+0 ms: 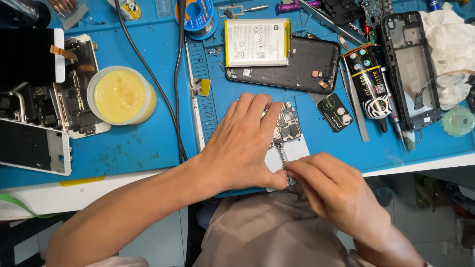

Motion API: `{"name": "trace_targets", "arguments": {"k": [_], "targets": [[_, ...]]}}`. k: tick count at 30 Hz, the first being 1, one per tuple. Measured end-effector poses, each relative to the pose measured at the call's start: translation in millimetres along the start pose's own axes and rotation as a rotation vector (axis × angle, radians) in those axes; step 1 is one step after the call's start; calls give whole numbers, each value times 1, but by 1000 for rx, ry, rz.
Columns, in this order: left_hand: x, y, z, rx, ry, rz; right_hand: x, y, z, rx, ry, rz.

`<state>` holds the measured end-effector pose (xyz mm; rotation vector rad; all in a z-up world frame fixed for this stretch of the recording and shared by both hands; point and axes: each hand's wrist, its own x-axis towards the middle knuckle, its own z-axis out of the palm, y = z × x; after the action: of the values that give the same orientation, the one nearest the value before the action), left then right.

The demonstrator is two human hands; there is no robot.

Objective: Applying flux to a mobile phone motherboard using tweezers during a repair process.

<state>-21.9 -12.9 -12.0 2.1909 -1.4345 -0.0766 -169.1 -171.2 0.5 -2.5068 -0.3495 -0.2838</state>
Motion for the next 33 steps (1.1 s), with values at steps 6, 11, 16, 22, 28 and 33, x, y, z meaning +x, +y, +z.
{"name": "trace_targets", "arguments": {"k": [6, 11, 16, 22, 28, 33], "targets": [[0, -1, 1, 11, -1, 3, 5, 16, -17, 2, -178, -151], [-1, -1, 2, -14, -7, -4, 10, 16, -19, -79, -228, -198], [-1, 0, 1, 16, 32, 15, 8, 26, -20, -137, -219, -210], [-1, 0, 2, 8, -4, -3, 14, 23, -20, -14, -228, -196], [-1, 0, 1, -26, 3, -2, 11, 26, -20, -15, -242, -176], [-1, 1, 1, -14, 12, 2, 21, 22, -19, -1, -122, -200]]}}
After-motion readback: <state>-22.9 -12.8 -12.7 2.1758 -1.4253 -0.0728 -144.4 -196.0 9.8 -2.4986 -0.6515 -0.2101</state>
